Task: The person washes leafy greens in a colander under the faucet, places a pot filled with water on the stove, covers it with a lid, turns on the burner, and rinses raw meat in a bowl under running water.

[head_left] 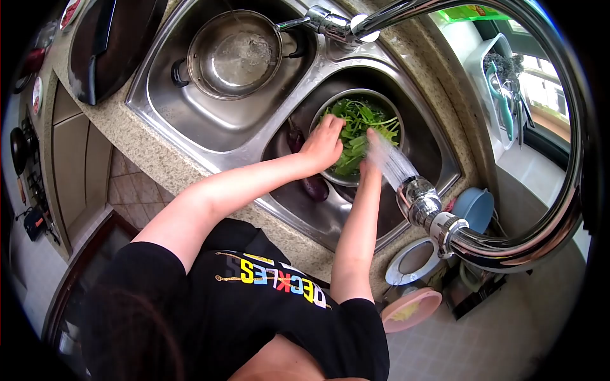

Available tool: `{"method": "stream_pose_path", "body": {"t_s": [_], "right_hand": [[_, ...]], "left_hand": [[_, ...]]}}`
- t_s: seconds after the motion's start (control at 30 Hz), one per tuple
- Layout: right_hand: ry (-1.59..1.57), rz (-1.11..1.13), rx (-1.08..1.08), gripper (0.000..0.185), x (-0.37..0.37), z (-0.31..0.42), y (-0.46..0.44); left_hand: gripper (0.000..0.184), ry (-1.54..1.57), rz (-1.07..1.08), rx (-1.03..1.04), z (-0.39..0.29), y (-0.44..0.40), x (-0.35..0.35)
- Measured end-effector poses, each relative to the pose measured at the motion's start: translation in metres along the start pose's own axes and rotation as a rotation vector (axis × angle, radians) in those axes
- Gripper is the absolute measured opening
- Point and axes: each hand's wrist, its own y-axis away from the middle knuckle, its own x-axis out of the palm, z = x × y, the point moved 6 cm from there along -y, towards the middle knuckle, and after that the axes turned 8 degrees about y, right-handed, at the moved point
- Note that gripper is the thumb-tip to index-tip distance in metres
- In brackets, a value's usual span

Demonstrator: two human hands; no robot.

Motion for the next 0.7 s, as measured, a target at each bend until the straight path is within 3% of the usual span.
{"method": "stream_pose_path", "body": {"t_s": [0.03, 0.07, 0.17, 0.23, 0.3, 0.43, 0.5, 0.6, 0.7], "right_hand": [[0.013, -0.001, -0.009, 0.041, -0.002, 0.000, 0.002], [0.027, -0.001, -0.017, 0.042, 0.000, 0.003, 0.007], [0.132, 0.082, -0.009, 0.042, 0.010, 0.014, 0.018], [0.037, 0.056, -0.007, 0.038, 0.020, 0.020, 0.029], [-0.065, 0.025, -0.002, 0.035, 0.020, 0.021, 0.031], [-0.170, -0.034, 0.065, 0.034, 0.024, 0.020, 0.035], [-0.150, -0.056, 0.059, 0.033, 0.024, 0.021, 0.039], [-0.151, 0.116, 0.037, 0.033, 0.032, 0.016, 0.037], [-0.072, 0.008, 0.141, 0.035, 0.025, 0.011, 0.032]], "left_hand": [[0.047, 0.024, -0.173, 0.085, -0.008, -0.003, -0.011], [0.053, -0.011, -0.211, 0.201, -0.014, -0.010, -0.012], [0.050, -0.225, -0.195, 0.243, -0.020, -0.030, -0.004], [0.041, -0.171, -0.196, 0.278, -0.003, -0.043, 0.004], [0.029, -0.033, -0.035, 0.169, 0.002, -0.049, 0.008], [0.023, -0.103, -0.099, 0.056, 0.003, -0.043, 0.002], [0.022, -0.176, -0.081, 0.091, -0.001, -0.040, 0.004], [0.022, -0.326, 0.008, 0.172, -0.004, -0.036, 0.012], [0.026, -0.395, 0.087, 0.276, -0.005, -0.029, 0.015]]}}
